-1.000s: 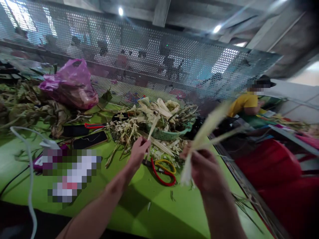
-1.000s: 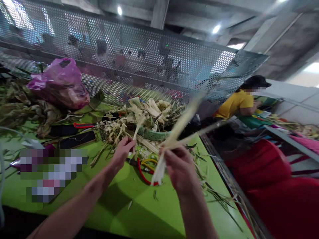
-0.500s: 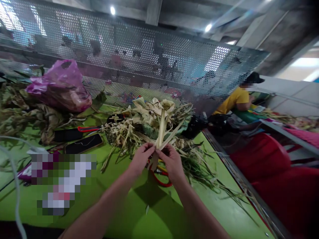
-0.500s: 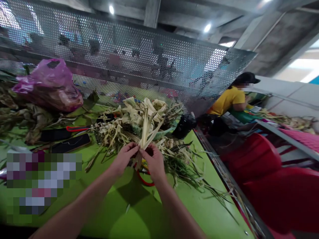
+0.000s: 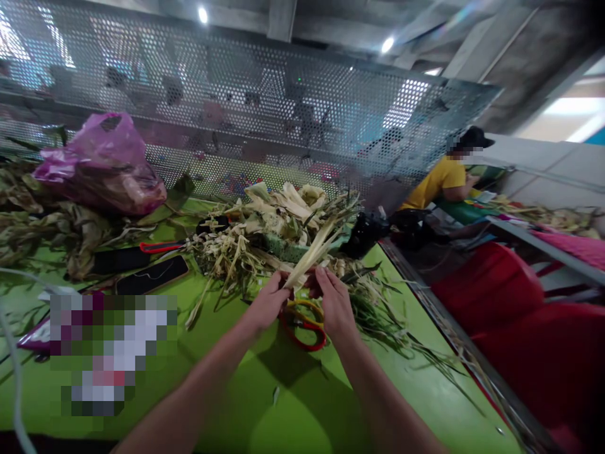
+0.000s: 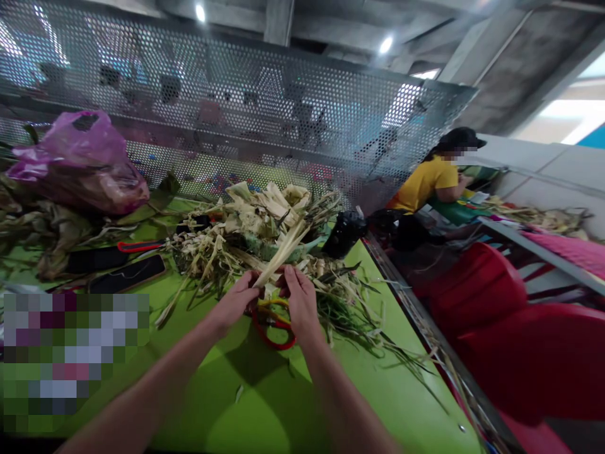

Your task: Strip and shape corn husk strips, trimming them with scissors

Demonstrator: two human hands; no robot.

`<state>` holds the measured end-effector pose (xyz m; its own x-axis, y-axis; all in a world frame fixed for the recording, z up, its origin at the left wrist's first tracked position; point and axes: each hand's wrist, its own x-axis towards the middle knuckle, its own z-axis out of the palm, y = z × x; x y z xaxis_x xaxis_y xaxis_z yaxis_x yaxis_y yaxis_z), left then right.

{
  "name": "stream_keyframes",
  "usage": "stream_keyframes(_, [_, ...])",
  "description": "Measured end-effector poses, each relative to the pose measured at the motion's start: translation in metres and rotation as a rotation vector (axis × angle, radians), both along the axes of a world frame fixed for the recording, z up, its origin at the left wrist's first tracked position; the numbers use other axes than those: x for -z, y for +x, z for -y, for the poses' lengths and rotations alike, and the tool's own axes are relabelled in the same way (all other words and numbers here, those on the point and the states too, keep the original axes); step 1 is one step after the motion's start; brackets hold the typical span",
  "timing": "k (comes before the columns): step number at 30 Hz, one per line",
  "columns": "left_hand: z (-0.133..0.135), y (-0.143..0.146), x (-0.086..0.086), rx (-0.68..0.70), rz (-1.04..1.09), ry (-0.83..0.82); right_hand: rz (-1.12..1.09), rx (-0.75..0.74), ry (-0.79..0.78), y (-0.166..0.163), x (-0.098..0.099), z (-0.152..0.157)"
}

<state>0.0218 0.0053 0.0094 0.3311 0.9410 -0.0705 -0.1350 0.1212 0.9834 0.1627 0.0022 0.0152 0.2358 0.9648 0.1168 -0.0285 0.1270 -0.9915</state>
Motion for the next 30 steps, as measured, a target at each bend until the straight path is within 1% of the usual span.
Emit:
stream_keyframes(4, [-0.002,-0.002,0.002,0.004,-0.02,0.008,-0.001,0.047,0.031,0.009,-0.003,-0.002])
stream_keyframes(7, [-0.005,-0.004,0.006,-0.02,-0.045,0.033,-0.03,0.126,0.084,0.017,-0.007,-0.005])
stream_keyframes(9, [-0.008,-0.006,0.01,-0.04,-0.073,0.042,-0.074,0.183,0.123,0.022,-0.012,-0.007])
stream_keyframes(11, [-0.011,-0.009,0.013,-0.071,-0.119,0.073,-0.139,0.194,0.171,0.028,-0.021,-0.007])
stream_keyframes(13, [-0.013,-0.011,0.015,-0.105,-0.196,0.151,-0.18,0.115,0.219,0.034,-0.035,0.0])
stream_keyframes(15, [-0.012,-0.012,0.015,-0.135,-0.317,0.253,-0.179,-0.027,0.254,0.041,-0.052,0.014])
stream_keyframes(16, [-0.01,-0.012,0.014,-0.143,-0.392,0.301,-0.177,-0.059,0.294,0.044,-0.061,0.022])
stream_keyframes(18, [-0.007,-0.012,0.013,-0.155,-0.536,0.385,-0.196,-0.095,0.445,0.047,-0.075,0.038])
stream_keyframes(19, [-0.005,-0.011,0.012,-0.165,-0.589,0.423,-0.173,-0.132,0.489,0.047,-0.079,0.043])
stream_keyframes(20, [-0.004,-0.01,0.011,-0.175,-0.627,0.457,-0.096,-0.185,0.487,0.045,-0.081,0.045])
stream_keyframes(21, [-0.003,-0.008,0.011,-0.178,-0.651,0.484,0.032,-0.222,0.442,0.041,-0.08,0.045])
stream_keyframes(23, [-0.001,-0.007,0.011,-0.178,-0.67,0.523,0.382,-0.219,0.311,0.029,-0.07,0.037])
stream_keyframes(24, [-0.001,-0.006,0.011,-0.168,-0.671,0.538,0.536,-0.197,0.302,0.024,-0.063,0.032])
stream_keyframes(25, [-0.001,-0.006,0.012,-0.153,-0.666,0.554,0.64,-0.179,0.301,0.019,-0.055,0.026])
stream_keyframes(27, [0.0,-0.006,0.013,-0.117,-0.654,0.598,0.76,-0.15,0.294,0.012,-0.04,0.016])
stream_keyframes(30, [0.0,-0.007,0.014,-0.074,-0.66,0.658,0.811,-0.086,0.314,0.013,-0.027,0.01])
